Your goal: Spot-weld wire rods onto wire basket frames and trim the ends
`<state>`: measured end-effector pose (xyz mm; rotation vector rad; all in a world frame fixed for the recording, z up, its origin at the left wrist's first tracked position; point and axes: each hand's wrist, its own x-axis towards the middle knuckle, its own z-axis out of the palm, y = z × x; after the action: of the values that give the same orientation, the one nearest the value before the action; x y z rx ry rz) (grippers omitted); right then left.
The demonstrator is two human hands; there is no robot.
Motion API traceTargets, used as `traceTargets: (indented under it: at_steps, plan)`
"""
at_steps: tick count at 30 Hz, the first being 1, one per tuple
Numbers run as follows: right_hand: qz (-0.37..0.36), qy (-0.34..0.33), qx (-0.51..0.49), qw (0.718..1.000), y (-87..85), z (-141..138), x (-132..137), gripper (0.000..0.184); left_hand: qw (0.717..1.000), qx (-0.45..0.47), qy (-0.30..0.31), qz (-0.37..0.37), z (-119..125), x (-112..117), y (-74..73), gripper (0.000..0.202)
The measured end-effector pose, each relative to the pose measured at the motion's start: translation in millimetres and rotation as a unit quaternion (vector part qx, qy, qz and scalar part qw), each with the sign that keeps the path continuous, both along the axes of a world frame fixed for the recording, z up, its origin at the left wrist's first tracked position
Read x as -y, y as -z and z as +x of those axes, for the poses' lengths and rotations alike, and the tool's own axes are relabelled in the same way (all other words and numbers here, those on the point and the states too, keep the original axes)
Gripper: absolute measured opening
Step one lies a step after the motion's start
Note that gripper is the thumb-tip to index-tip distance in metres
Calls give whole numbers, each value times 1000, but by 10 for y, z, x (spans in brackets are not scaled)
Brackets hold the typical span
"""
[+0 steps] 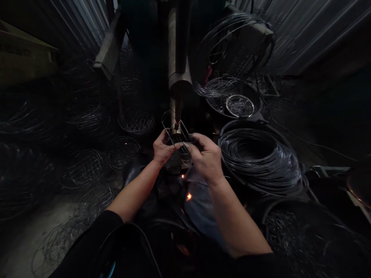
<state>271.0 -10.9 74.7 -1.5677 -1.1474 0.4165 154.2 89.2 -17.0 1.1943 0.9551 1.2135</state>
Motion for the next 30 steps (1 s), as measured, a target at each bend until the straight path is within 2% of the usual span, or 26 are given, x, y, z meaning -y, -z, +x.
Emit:
traceTargets:
  at_steps: [3, 6, 10, 13, 21, 24, 30]
  plan:
    - [-33, -15, -83, 996, 73, 100, 205, 31, 1000, 14, 11, 9, -36, -5, -22, 65]
    - [-60, -15, -64, 996, 119, 106, 265, 33, 999, 14, -22, -29, -59, -16, -49, 61]
    - [-60, 19, 4, 998, 63, 11, 125, 24, 998, 16, -25, -61, -59, -46, -77, 59]
    - [-52, 5, 30, 998, -2, -20, -16, 19, 997, 18, -14, -76, -61, -82, -84, 55]
    - [-60, -5, 47, 997, -90, 0, -260, 23, 994, 32, -12, -100, -46, -161, -124, 42]
    - [-54, -4, 4, 999, -109, 3, -330, 25, 994, 49, -11, -98, -26, -188, -147, 41]
    - [-67, 13, -185, 980, -56, 14, -429, 34, 995, 52, -5, -90, 12, -226, -129, 48]
